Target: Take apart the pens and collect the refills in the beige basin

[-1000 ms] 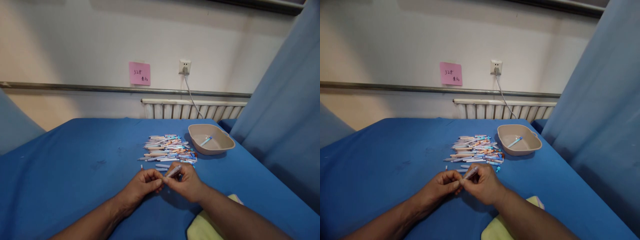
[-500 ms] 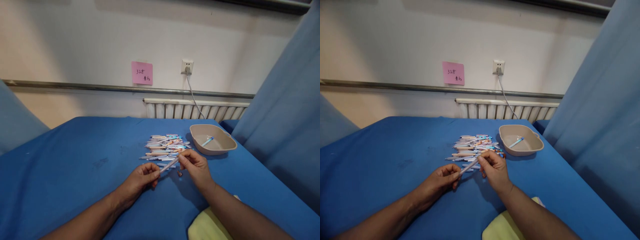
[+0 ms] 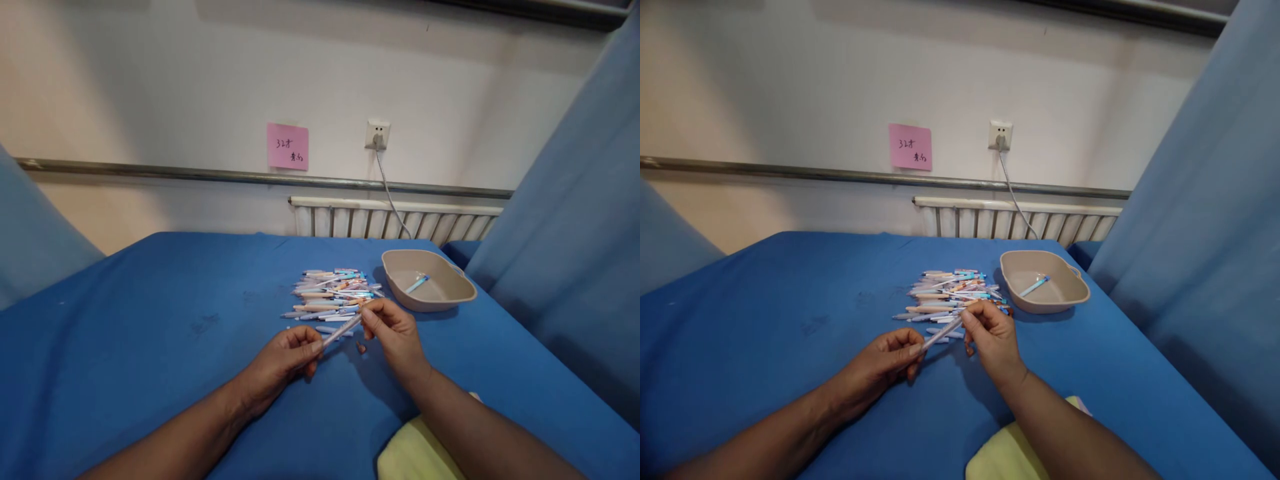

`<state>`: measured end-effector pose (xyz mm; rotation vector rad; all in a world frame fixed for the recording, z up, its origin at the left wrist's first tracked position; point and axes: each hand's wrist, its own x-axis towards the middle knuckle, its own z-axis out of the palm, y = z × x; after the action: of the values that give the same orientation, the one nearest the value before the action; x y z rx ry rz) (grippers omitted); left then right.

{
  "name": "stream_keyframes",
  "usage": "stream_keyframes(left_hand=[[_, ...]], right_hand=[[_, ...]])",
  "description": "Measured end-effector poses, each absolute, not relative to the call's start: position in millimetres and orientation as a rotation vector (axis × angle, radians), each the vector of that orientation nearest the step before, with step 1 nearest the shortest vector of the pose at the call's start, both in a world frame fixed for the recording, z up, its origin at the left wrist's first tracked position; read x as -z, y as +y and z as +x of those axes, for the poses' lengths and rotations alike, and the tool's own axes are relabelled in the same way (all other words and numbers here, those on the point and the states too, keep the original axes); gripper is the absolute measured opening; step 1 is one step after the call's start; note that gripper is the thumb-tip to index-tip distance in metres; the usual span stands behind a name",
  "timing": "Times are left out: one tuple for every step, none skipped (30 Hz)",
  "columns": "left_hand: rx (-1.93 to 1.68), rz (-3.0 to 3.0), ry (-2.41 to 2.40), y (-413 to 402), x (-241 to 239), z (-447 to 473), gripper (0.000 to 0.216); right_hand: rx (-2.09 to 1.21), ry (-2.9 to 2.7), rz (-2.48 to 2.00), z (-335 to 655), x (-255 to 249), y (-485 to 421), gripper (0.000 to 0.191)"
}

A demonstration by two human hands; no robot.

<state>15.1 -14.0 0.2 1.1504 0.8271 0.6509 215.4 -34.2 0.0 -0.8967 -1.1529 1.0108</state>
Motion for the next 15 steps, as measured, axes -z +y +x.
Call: stream_keyframes(left_hand=[[-0.652,1.149,0.822,-14.4,-0.6,15.3,0.026],[-0.652,1.147,0.817,-14.7,-1.0,15.4,0.026],[-0.651,1.145,0.814,-15.0,-1.2,15.5,0.026],[-0.649,1.143,0.812,-15.1,-1.4,15.5,0.025],[-0.65,1.141,0.809,-15.3,-1.5,15.5,0.025],[-0.65,1.138,0.806,-15.3,-1.5,15.4,0.025],[-0.65,1.135,0.802,-15.4,-1.4,15.4,0.026],[-0.648,1.133,0.798,-15.5,-1.3,15.3,0.026],[-0.645,1.129,0.795,-15.6,-1.2,15.3,0.026],[-0.643,1.127,0.795,-15.7,-1.1,15.3,0.026],[-0.64,1.125,0.795,-15.9,-1.0,15.3,0.026],[-0.636,1.126,0.797,-16.0,-0.9,15.3,0.026],[-0.632,1.129,0.801,-16.1,-0.8,15.3,0.027],[-0.627,1.134,0.806,-16.2,-0.6,15.4,0.027],[-0.623,1.14,0.809,-16.1,-0.4,15.4,0.028]], right_hand=[[-1.005,-1.156,-0.9,215.4,-0.1,-34.3,0.028],[-1.004,-1.158,-0.902,215.5,-0.2,-34.4,0.028],[-1.007,-1.159,-0.899,215.6,-0.3,-34.5,0.028],[-1.012,-1.159,-0.895,215.7,-0.3,-34.7,0.027],[-1.019,-1.158,-0.889,215.8,-0.3,-34.7,0.027],[-1.027,-1.157,-0.881,216.1,-0.3,-34.8,0.026],[-1.034,-1.158,-0.874,216.3,-0.3,-34.8,0.026],[-1.037,-1.159,-0.867,216.5,-0.2,-34.8,0.026],[-1.038,-1.163,-0.863,216.7,-0.1,-34.7,0.025],[-1.037,-1.169,-0.861,216.8,0.0,-34.6,0.025],[-1.038,-1.174,-0.858,216.9,0.2,-34.5,0.025],[-1.038,-1.179,-0.858,216.9,0.5,-34.3,0.025],[-1.038,-1.183,-0.86,216.9,0.9,-34.0,0.025],[-1.038,-1.188,-0.862,216.9,1.4,-33.7,0.026],[-1.037,-1.19,-0.867,217.0,2.1,-33.4,0.026]])
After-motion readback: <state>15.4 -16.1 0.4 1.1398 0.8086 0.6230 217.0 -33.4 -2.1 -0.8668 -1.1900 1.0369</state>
